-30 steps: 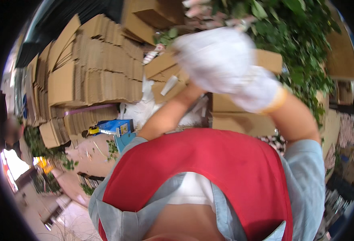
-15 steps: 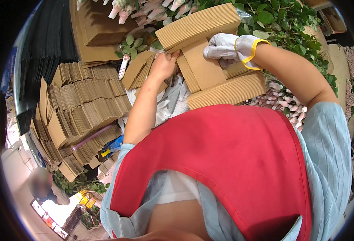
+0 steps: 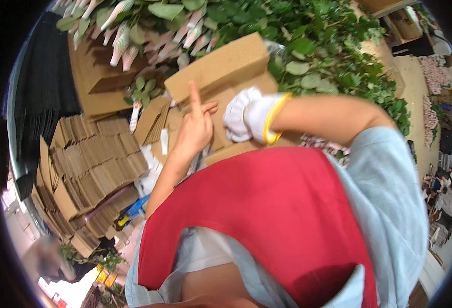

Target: The person places flowers into a cardboard sleeve by hand, aligns the heads, and then uses a stapler to secure the sleeve.

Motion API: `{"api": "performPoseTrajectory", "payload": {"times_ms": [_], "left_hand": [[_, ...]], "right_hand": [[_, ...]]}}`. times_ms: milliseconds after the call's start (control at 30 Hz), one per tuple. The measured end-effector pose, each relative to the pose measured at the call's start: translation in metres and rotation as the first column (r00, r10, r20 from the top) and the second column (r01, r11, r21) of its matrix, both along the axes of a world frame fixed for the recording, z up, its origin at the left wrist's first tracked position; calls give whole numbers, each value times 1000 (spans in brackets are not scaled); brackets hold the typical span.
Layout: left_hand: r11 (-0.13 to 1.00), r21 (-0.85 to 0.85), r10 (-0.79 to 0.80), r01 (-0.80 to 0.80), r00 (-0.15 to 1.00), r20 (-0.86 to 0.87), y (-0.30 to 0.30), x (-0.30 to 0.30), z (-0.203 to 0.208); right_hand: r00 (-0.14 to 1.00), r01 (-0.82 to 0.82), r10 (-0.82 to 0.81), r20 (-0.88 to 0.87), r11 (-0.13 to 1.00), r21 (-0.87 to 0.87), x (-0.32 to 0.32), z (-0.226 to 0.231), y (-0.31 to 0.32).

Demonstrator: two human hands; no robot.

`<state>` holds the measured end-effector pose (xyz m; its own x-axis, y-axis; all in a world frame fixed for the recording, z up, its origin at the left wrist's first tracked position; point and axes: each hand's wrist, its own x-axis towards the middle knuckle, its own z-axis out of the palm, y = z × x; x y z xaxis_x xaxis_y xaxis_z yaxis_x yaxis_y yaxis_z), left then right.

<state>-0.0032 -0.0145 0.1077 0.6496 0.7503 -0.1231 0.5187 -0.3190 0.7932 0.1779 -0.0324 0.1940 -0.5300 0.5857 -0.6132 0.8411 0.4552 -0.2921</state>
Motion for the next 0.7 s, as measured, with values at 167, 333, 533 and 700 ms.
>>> {"api": "performPoseTrajectory", "payload": {"times_ms": [167,333,533,700], "left_hand": [[987,-140,70,-74,997,-32,10,2,2],[990,-112,79,-86,995,-64,10,10,13],[989,-119,80,-88,994,-74,7,7,7],[963,223,-156,150,988,9,-19,5,2]], "right_hand": [[938,303,-238,-252,916,262,51,55,20],[854,227,-326,405,935,273,168,-24,94],[801,587,-541,256,793,-162,173,-26,112],[768,459,-590,250,779,427,196,136,65]]}}
